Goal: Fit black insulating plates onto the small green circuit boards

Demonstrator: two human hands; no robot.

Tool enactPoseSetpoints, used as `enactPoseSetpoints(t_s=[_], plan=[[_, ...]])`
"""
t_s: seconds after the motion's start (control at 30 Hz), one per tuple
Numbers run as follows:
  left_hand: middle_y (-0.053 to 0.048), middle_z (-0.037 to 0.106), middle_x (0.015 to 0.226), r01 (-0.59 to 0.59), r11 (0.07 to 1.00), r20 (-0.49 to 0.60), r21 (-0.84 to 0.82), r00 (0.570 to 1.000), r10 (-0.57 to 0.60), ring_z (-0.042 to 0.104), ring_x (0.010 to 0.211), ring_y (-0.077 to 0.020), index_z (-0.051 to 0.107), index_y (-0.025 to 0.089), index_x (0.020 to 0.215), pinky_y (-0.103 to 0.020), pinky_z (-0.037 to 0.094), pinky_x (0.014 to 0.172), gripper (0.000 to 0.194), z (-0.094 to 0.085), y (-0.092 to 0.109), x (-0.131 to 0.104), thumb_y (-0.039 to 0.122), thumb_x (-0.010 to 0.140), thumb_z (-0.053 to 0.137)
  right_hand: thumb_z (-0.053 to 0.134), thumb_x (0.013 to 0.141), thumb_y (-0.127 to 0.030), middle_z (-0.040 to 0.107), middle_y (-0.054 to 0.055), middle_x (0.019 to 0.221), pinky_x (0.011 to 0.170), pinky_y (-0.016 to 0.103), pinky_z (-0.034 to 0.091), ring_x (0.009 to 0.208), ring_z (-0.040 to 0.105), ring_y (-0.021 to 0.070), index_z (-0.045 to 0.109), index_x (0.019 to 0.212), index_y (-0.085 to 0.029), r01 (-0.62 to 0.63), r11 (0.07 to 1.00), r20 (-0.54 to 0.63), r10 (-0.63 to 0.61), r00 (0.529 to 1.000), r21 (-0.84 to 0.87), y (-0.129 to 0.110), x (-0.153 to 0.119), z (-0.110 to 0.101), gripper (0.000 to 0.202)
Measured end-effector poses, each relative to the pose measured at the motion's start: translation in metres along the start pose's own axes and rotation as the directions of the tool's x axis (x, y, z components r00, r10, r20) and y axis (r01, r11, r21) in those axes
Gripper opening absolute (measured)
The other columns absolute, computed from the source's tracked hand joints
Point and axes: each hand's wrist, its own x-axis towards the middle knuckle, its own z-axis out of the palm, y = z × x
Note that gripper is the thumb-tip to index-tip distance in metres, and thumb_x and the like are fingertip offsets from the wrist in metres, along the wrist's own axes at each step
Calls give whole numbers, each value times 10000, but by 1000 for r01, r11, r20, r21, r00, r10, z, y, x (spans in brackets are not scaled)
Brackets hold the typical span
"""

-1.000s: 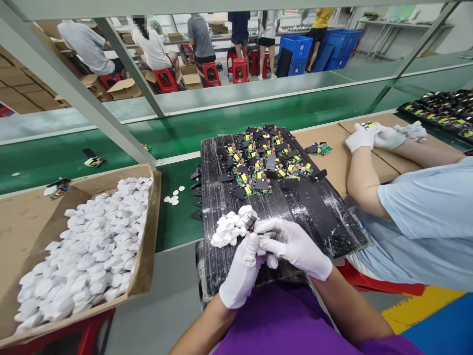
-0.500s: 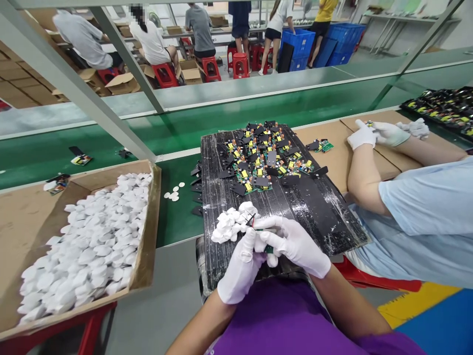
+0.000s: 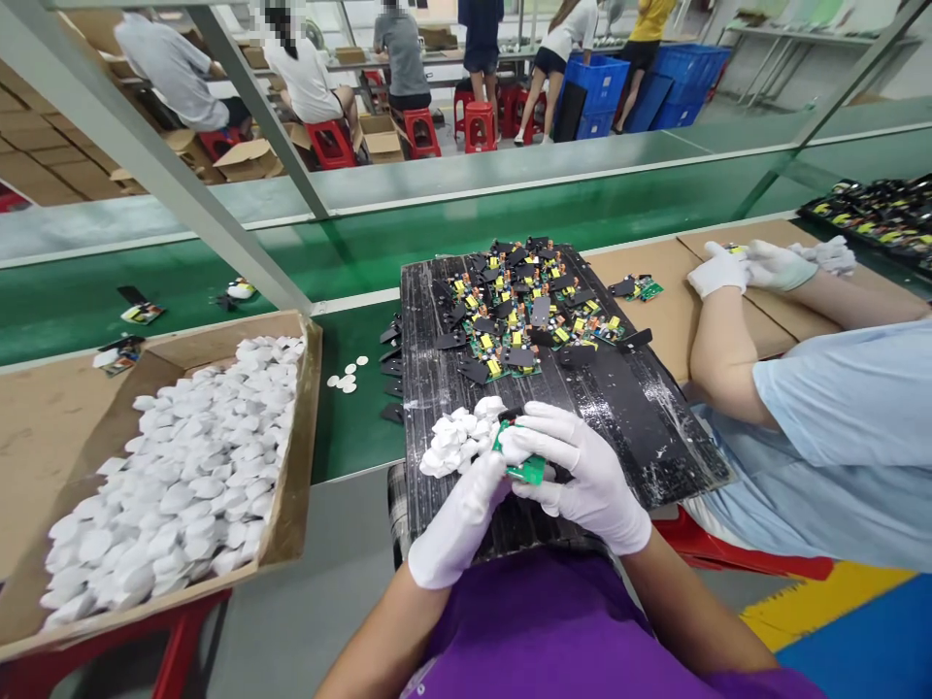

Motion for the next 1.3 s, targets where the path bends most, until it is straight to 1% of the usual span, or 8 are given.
enactPoseSetpoints(t_s=[0.1, 0.3, 0.57, 0.7, 0.8, 1.0, 1.17, 1.3], plan=[[-87, 660, 1297, -17, 1000, 149, 23, 989, 13, 516, 1319, -331, 699, 278, 1212, -473, 430, 1089, 421, -3, -4, -3, 420, 817, 721, 747, 858, -340, 621, 94, 1331, 1089, 460, 492, 1302, 558, 273, 592, 1330, -316, -35, 999, -89, 32, 996, -24, -2, 1, 0, 498], [-83, 662, 1267, -40, 995, 102, -88, 994, 49, 582, 1201, -298, 700, 279, 1165, -459, 484, 1022, 431, 6, -13, -4, 531, 815, 703, 728, 880, -353, 715, 90, 1152, 1026, 441, 542, 1182, 646, 245, 580, 1332, -264, 75, 996, -157, -68, 985, 38, -5, 3, 6, 483], [-62, 730, 1049, 76, 960, 74, -269, 996, -58, 636, 892, -125, 764, 192, 1010, -175, 515, 759, 376, 22, -19, -4, 501, 797, 752, 666, 935, -283, 767, 37, 928, 843, 357, 633, 933, 746, 204, 617, 1272, -266, 153, 985, -327, -169, 930, -75, -10, 1, 9, 340], [-62, 734, 988, 112, 960, 71, -255, 993, -98, 643, 954, -184, 757, 193, 1042, -255, 529, 825, 406, 27, -17, -2, 502, 778, 767, 721, 890, -331, 755, 59, 1032, 891, 407, 605, 1014, 722, 234, 612, 1282, -299, 54, 998, -325, -36, 945, 46, -12, 1, 10, 408], [-46, 726, 939, 116, 960, 60, -255, 993, -104, 638, 945, -188, 755, 199, 1037, -266, 522, 839, 399, 30, -15, -3, 481, 756, 792, 728, 882, -254, 752, 72, 1060, 901, 410, 594, 1030, 715, 235, 608, 1306, -282, 78, 994, -310, -50, 949, 77, -13, -1, 11, 442], [6, 657, 776, 173, 924, 91, -342, 984, -151, 497, 610, -65, 753, 154, 869, -173, 454, 564, 297, 33, -9, -5, 418, 748, 817, 719, 878, -188, 754, 25, 896, 793, 372, 610, 855, 735, 199, 626, 1232, -295, 148, 988, -335, -122, 934, 52, -14, 0, 14, 382], [-5, 651, 816, 192, 872, 44, -450, 980, -193, 531, 663, -59, 746, 136, 872, -133, 487, 610, 304, 34, -10, -2, 382, 722, 843, 730, 866, -199, 741, 41, 930, 843, 391, 599, 926, 725, 206, 633, 1152, -271, 92, 992, -349, -55, 936, 91, -15, 2, 20, 310], [24, 604, 728, 236, 840, 53, -489, 969, -241, 462, 560, -30, 722, 133, 837, -93, 428, 498, 214, 33, -10, -3, 308, 755, 814, 707, 887, -229, 719, 1, 851, 828, 404, 600, 850, 733, 200, 610, 1043, -302, 84, 996, -343, -71, 937, 23, -16, 2, 19, 198]])
